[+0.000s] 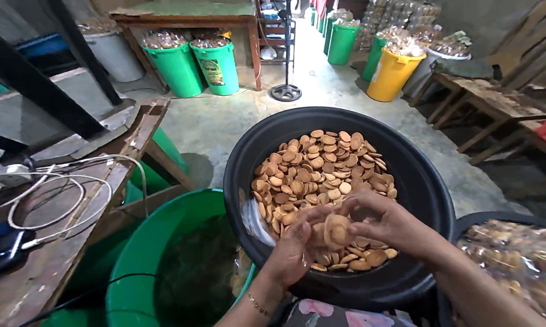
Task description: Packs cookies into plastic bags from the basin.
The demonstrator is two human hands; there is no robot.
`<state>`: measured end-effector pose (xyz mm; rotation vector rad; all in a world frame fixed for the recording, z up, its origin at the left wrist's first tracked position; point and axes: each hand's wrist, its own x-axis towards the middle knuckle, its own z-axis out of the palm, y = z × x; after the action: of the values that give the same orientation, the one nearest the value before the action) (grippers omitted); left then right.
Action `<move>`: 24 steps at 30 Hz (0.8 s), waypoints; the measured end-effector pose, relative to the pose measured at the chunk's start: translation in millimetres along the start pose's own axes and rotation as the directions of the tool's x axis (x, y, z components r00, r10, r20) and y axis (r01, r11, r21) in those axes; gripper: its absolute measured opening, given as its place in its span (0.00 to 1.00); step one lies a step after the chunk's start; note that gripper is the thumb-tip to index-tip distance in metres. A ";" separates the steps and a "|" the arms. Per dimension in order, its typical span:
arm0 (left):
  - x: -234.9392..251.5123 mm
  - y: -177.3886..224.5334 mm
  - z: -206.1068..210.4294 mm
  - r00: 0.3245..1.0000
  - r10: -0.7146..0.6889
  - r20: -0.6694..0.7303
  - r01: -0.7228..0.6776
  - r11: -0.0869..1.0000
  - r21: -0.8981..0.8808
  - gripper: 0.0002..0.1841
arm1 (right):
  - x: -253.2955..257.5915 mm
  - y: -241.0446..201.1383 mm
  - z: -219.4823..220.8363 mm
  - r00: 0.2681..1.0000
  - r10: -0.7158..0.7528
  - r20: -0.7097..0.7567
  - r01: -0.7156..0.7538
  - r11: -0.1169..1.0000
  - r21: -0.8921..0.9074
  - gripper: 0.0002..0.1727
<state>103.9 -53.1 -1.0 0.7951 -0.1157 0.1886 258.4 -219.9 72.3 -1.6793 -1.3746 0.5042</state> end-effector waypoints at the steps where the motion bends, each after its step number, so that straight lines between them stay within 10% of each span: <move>1: 1.7 -1.6 1.1 1.000 0.003 -0.024 -0.005 0.998 -0.057 0.24 | -0.7 0.4 -1.1 1.000 -0.008 0.028 0.009 1.000 -0.022 0.20; 11: 17.6 8.5 7.6 0.992 -0.126 0.005 0.126 0.991 0.055 0.37 | -3.3 -6.2 -8.3 0.996 0.066 0.054 -0.047 0.953 -0.300 0.27; 19: 6.5 22.6 -10.3 0.947 -0.064 0.316 0.105 0.988 -0.113 0.27 | -13.0 -3.7 -3.8 0.989 0.094 -0.115 -0.060 0.961 0.269 0.23; 24: 6.3 20.5 -7.8 0.969 -0.057 0.239 0.074 0.995 -0.060 0.25 | -16.2 2.2 -6.6 0.999 -0.010 -0.047 0.006 0.995 -0.100 0.25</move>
<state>105.9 -32.7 8.9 0.7494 -0.3200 0.0256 259.7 -237.4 70.5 -1.7543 -1.3912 0.3938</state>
